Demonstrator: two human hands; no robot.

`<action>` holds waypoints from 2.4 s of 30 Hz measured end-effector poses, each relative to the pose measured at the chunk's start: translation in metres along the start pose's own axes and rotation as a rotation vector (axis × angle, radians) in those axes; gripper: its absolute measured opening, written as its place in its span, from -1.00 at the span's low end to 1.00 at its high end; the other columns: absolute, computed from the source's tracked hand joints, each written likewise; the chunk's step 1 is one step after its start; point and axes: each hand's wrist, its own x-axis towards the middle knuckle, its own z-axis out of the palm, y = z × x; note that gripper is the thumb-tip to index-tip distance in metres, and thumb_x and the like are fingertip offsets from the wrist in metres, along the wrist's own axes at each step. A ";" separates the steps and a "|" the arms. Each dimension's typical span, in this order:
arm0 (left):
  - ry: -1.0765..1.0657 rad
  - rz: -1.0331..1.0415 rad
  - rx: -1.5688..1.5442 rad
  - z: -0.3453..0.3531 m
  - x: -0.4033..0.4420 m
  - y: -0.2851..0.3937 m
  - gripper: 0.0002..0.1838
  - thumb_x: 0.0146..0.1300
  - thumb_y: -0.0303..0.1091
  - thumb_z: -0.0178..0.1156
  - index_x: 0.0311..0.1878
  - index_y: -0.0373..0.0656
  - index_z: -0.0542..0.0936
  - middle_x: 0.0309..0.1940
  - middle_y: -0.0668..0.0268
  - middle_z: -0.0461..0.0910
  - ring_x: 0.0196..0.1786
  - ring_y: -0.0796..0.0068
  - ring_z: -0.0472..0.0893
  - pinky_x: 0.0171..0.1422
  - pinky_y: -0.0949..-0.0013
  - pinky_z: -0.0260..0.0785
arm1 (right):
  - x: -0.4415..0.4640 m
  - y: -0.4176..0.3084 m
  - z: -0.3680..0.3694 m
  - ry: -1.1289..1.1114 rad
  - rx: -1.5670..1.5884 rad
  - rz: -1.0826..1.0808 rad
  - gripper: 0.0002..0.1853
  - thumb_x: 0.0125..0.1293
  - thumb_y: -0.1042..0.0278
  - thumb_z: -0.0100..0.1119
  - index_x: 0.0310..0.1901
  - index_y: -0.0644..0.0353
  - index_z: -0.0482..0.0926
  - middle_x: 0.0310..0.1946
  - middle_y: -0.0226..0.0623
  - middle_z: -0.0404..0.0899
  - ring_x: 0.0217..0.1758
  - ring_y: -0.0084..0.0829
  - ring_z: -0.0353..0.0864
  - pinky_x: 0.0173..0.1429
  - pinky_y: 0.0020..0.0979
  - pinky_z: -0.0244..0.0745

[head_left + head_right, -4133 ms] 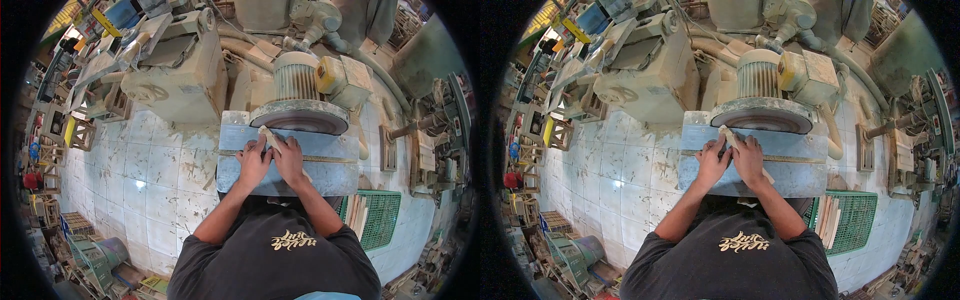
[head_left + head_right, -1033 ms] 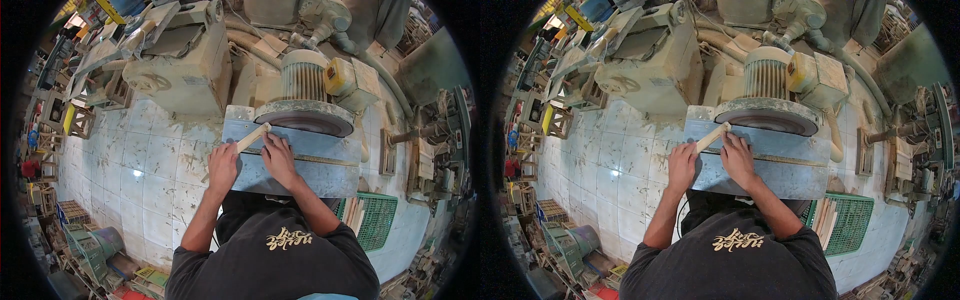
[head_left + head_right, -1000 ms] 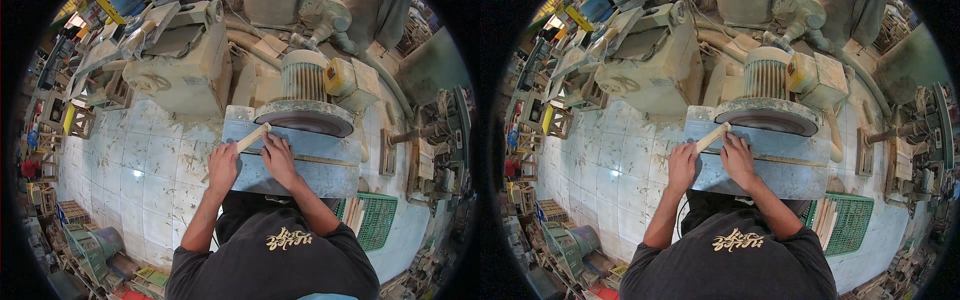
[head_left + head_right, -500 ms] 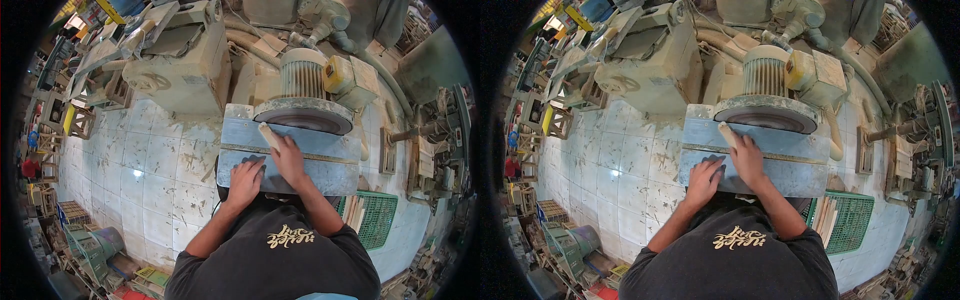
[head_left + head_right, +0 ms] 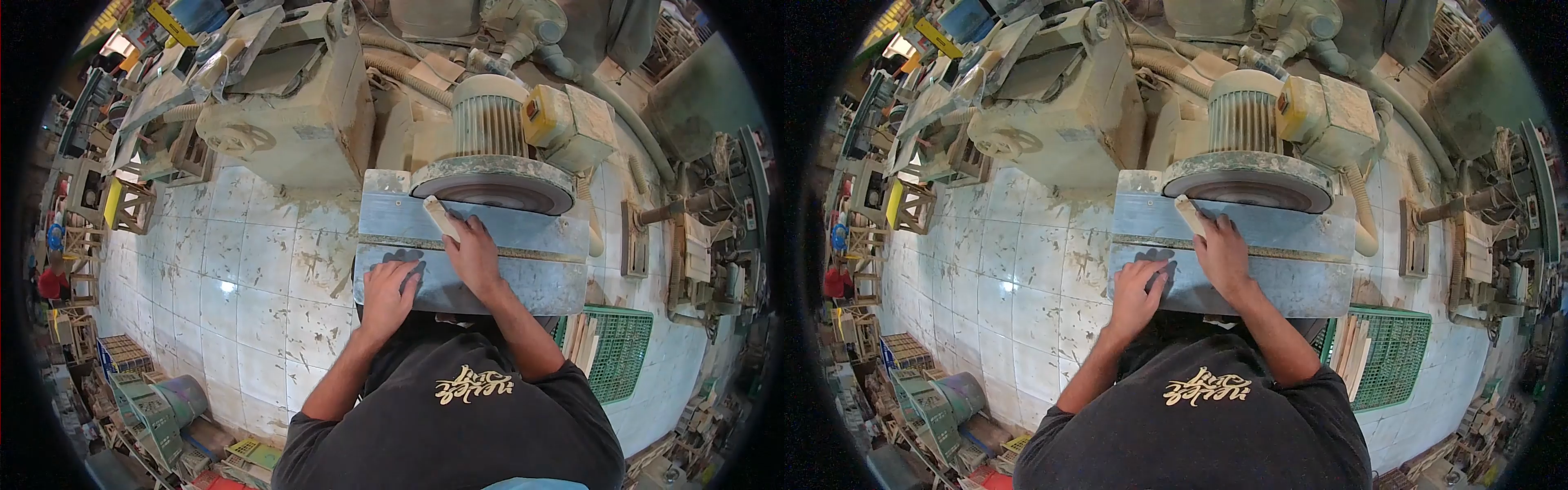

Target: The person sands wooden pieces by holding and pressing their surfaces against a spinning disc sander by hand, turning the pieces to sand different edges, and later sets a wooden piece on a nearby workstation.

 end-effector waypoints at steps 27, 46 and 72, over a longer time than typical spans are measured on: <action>0.019 -0.005 0.274 0.005 0.054 -0.016 -0.57 0.22 -0.49 0.18 0.18 -0.01 0.59 0.09 0.30 0.51 0.21 0.26 0.43 0.26 0.10 0.03 | -0.027 0.021 -0.006 0.096 0.082 0.070 -0.51 0.32 0.30 0.17 0.25 0.30 0.46 0.14 -0.06 0.47 0.14 0.02 0.46 0.25 -0.12 0.40; 0.004 0.044 0.221 0.006 0.030 -0.009 -0.69 0.17 -0.40 0.27 0.01 -0.11 0.63 -0.07 0.27 0.57 0.02 0.19 0.51 0.10 0.11 0.21 | -0.024 0.029 -0.009 0.063 0.018 0.002 -0.52 0.30 0.23 0.17 0.21 0.24 0.50 0.09 -0.27 0.47 0.08 -0.12 0.47 0.11 -0.10 0.48; -0.100 0.025 0.143 0.062 -0.004 0.036 -0.73 0.10 -0.28 0.29 -0.23 -0.19 0.48 -0.28 0.16 0.52 -0.21 0.07 0.52 -0.03 0.04 0.16 | -0.025 0.048 -0.019 0.052 0.035 0.027 -0.58 0.33 0.21 0.14 0.13 0.26 0.57 0.11 -0.20 0.57 0.07 -0.04 0.52 0.11 -0.07 0.46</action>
